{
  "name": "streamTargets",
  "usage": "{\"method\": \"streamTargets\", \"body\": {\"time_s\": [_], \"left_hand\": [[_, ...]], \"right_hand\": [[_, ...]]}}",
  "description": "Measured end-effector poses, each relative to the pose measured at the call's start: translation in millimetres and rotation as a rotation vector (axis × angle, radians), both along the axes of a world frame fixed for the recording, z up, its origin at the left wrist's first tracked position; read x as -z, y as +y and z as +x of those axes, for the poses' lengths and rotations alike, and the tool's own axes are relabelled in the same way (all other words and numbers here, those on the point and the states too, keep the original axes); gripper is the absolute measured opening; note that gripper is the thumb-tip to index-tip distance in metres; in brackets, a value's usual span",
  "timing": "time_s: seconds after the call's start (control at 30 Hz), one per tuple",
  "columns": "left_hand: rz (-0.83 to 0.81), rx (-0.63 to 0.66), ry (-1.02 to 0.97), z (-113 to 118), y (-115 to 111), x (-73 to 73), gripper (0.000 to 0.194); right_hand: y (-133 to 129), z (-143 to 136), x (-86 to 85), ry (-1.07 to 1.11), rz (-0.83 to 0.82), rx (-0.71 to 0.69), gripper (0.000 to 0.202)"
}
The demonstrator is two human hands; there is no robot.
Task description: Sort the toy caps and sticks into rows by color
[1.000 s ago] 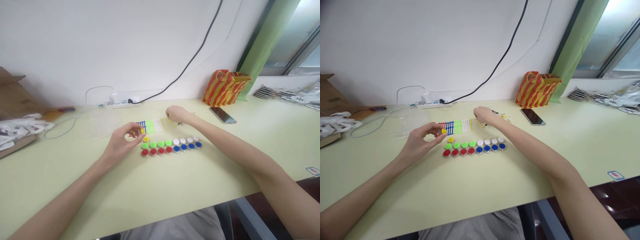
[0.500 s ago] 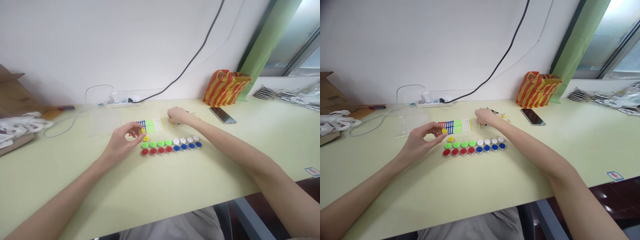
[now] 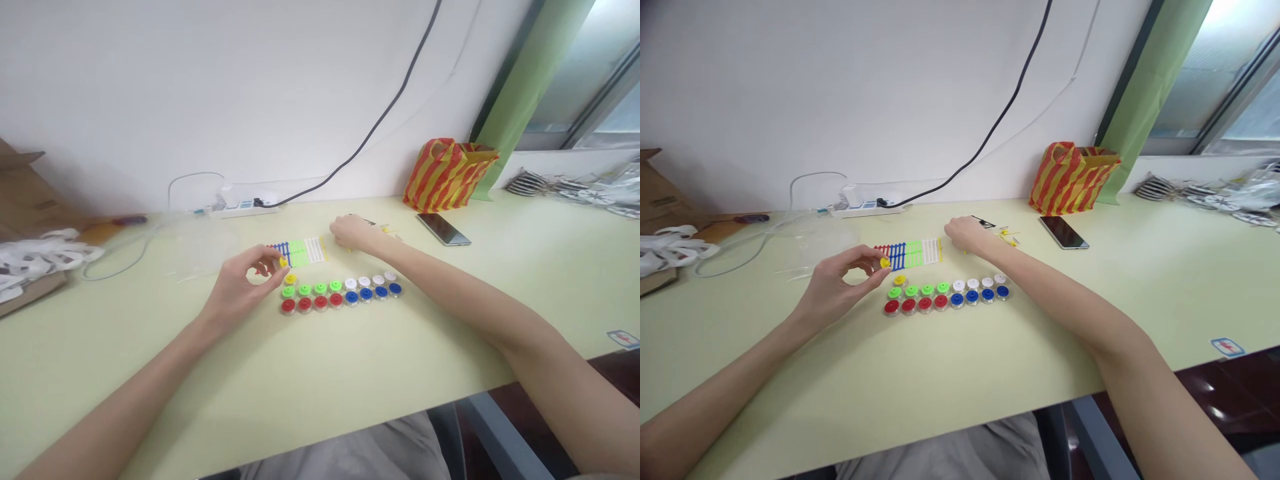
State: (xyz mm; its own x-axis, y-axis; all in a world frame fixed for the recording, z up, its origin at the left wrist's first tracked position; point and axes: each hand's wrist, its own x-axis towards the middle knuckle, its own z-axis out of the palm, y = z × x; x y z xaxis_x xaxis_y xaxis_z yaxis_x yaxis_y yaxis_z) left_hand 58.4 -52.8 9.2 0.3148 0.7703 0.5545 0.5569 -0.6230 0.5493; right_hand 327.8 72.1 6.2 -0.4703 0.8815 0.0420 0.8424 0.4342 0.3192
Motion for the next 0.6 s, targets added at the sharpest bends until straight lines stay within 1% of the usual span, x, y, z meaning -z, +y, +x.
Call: {"method": "streamTargets", "body": {"time_s": [0.1, 0.23, 0.4, 0.5, 0.6], "left_hand": [[0.002, 0.005, -0.006, 0, 1, 0.6, 0.019], [-0.001, 0.005, -0.004, 0, 1, 1.0, 0.018], [-0.012, 0.012, 0.003, -1, 0, 0.3, 0.018], [-0.014, 0.014, -0.001, 0, 0, -0.1, 0.018], [-0.019, 0.012, -0.002, 1, 0, -0.3, 0.018]], "right_hand": [[3, 1, -2.3, 0.003, 0.018, -0.018, 0.032], [5, 10, -12.9, 0.069, 0.018, -0.038, 0.032], [5, 26, -27.8, 0.144, -0.091, 0.0, 0.028], [7, 29, -28.1, 0.183, -0.172, 0.013, 0.026], [12, 25, -21.0, 0.177, -0.176, 0.029, 0.024]]}}
